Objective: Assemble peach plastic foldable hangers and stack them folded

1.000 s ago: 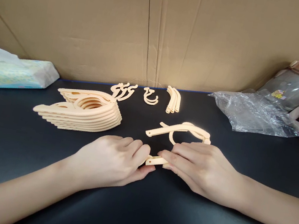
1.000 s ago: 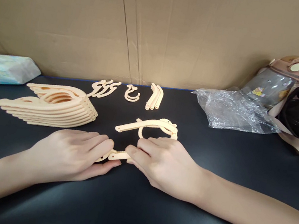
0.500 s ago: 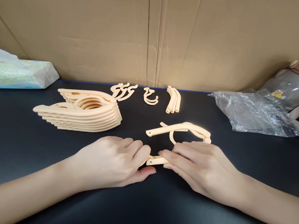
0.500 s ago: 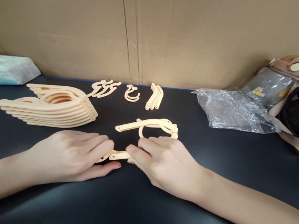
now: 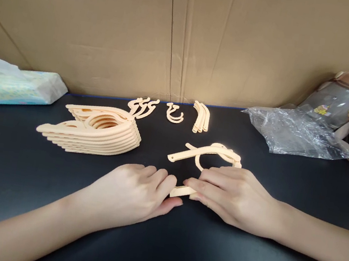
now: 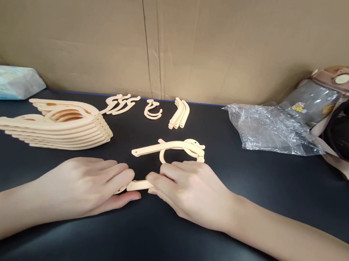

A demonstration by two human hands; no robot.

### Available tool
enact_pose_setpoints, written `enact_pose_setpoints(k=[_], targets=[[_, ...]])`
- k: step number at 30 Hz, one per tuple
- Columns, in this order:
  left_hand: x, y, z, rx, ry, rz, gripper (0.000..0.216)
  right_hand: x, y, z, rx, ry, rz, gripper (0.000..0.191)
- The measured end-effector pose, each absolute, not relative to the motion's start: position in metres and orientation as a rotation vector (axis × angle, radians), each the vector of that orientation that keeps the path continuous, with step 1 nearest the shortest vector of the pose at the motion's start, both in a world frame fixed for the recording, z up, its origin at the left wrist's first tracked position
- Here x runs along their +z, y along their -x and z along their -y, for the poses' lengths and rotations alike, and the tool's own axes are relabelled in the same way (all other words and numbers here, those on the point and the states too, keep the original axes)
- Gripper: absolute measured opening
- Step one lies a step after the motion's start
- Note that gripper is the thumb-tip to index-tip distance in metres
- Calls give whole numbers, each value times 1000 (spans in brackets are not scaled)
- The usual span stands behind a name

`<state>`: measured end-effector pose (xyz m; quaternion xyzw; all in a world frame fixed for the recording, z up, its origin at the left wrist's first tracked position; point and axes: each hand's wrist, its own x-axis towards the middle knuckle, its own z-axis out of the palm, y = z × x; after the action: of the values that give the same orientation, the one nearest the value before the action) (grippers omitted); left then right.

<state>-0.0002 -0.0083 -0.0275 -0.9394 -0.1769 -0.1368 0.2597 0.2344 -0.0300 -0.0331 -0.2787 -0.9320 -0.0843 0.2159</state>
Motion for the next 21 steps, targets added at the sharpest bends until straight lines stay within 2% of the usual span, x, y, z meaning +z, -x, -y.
enact_pose_setpoints(k=[6, 13, 21], targets=[[-27, -1, 11, -341, 2599, 479, 28, -30, -231, 31, -293, 746, 2565, 28], [-25, 2, 11, -320, 2610, 508, 31, -21, -241, 26, -313, 669, 2535, 29], [-26, 4, 9, -317, 2596, 491, 31, -17, -258, 10, -343, 893, 2465, 23]])
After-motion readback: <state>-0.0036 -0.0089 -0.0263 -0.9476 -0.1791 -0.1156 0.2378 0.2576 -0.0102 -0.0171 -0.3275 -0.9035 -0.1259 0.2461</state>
